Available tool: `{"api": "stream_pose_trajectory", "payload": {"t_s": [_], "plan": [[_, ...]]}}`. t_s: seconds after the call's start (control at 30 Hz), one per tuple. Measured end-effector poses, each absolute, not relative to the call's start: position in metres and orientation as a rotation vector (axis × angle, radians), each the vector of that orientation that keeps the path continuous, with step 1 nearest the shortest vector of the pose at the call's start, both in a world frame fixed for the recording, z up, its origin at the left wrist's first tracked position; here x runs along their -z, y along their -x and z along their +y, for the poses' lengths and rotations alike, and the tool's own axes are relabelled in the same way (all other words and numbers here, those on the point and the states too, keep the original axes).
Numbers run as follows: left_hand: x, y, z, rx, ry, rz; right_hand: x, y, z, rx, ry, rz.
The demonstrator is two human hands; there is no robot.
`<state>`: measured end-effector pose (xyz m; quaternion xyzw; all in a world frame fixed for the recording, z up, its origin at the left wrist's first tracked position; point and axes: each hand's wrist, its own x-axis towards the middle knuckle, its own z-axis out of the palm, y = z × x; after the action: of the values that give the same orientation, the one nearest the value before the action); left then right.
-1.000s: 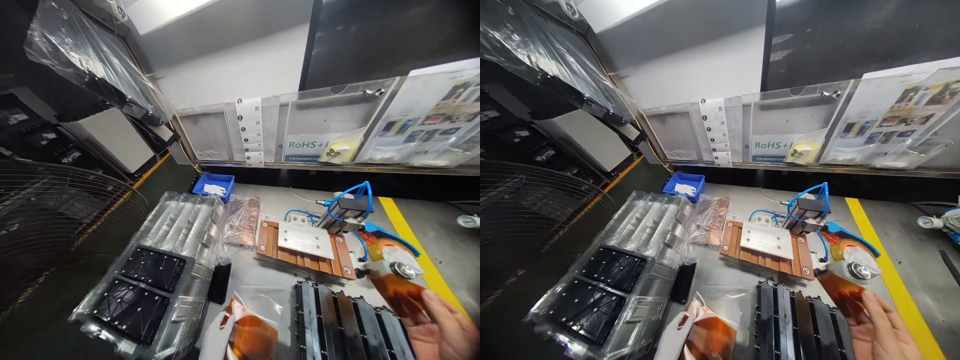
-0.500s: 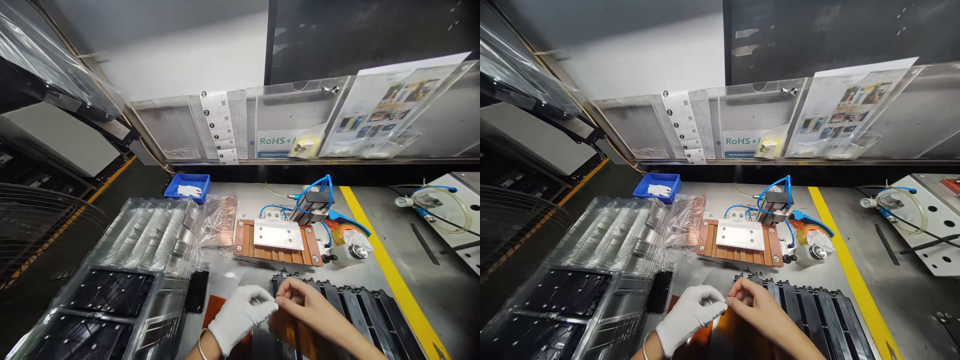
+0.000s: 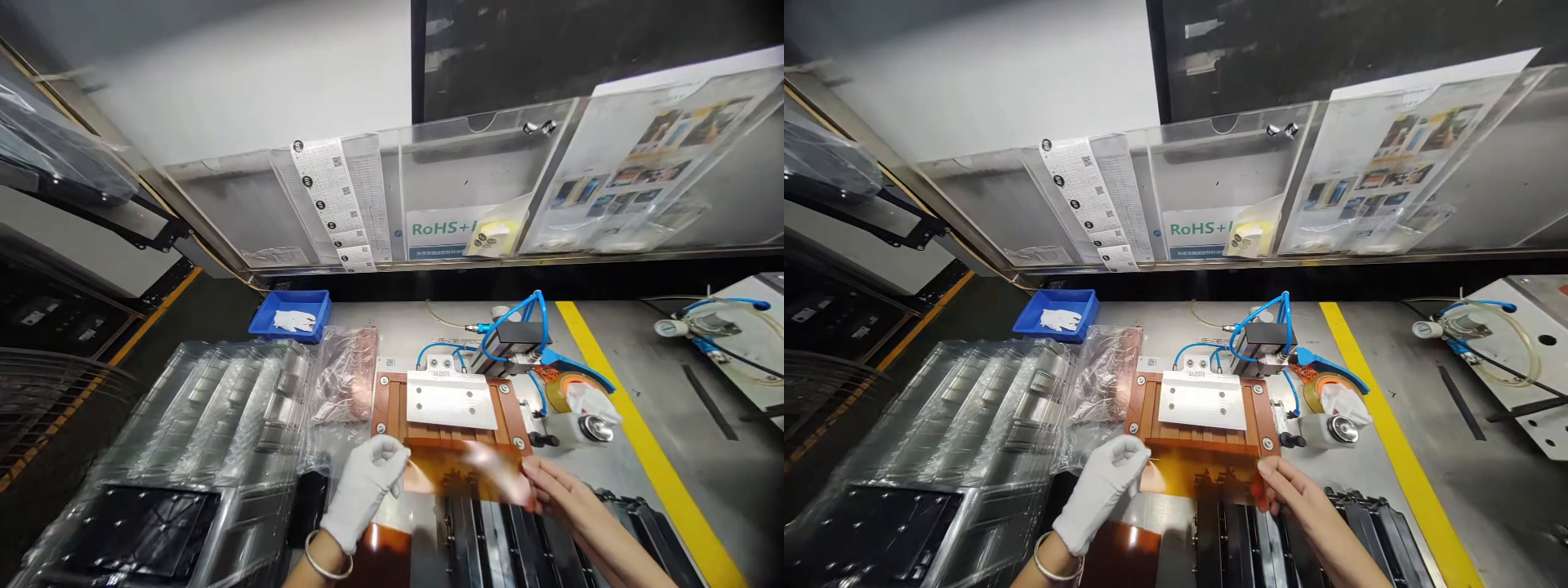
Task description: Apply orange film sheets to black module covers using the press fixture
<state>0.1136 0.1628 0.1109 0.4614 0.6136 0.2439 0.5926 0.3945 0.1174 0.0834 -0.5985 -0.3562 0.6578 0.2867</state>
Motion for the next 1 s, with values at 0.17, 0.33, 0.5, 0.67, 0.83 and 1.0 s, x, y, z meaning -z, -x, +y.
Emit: {"api": "stream_pose_trajectory", "payload": {"t_s": [0.17,0.33,0.5,0.67,0.83,1.0], "plan": [[-0.097,-0.118,0.183,-0.577,-1.051,1.403,-0.077,-0.395,0.137,-1.609,1.665,-0.829],[-0.067,-0.126,0.218,-0.52,-1.042,1.415,-0.061,-0.397,0.177,-1.548,1.72,-0.835],[-0.052,-0.132,0.246,-0.477,-1.057,1.482,-0.043,-0.397,0.201,-1.532,1.775,-0.845],[-0.054,-0.133,0.255,-0.461,-1.108,1.527,-0.037,-0.397,0.207,-1.532,1.804,-0.853],[-0.058,-0.133,0.258,-0.416,-1.143,1.573,-0.034,-0.398,0.211,-1.543,1.819,-0.845],[-0.065,-0.137,0.261,-0.379,-1.149,1.597,-0.037,-0.399,0.214,-1.566,1.846,-0.857]]}}
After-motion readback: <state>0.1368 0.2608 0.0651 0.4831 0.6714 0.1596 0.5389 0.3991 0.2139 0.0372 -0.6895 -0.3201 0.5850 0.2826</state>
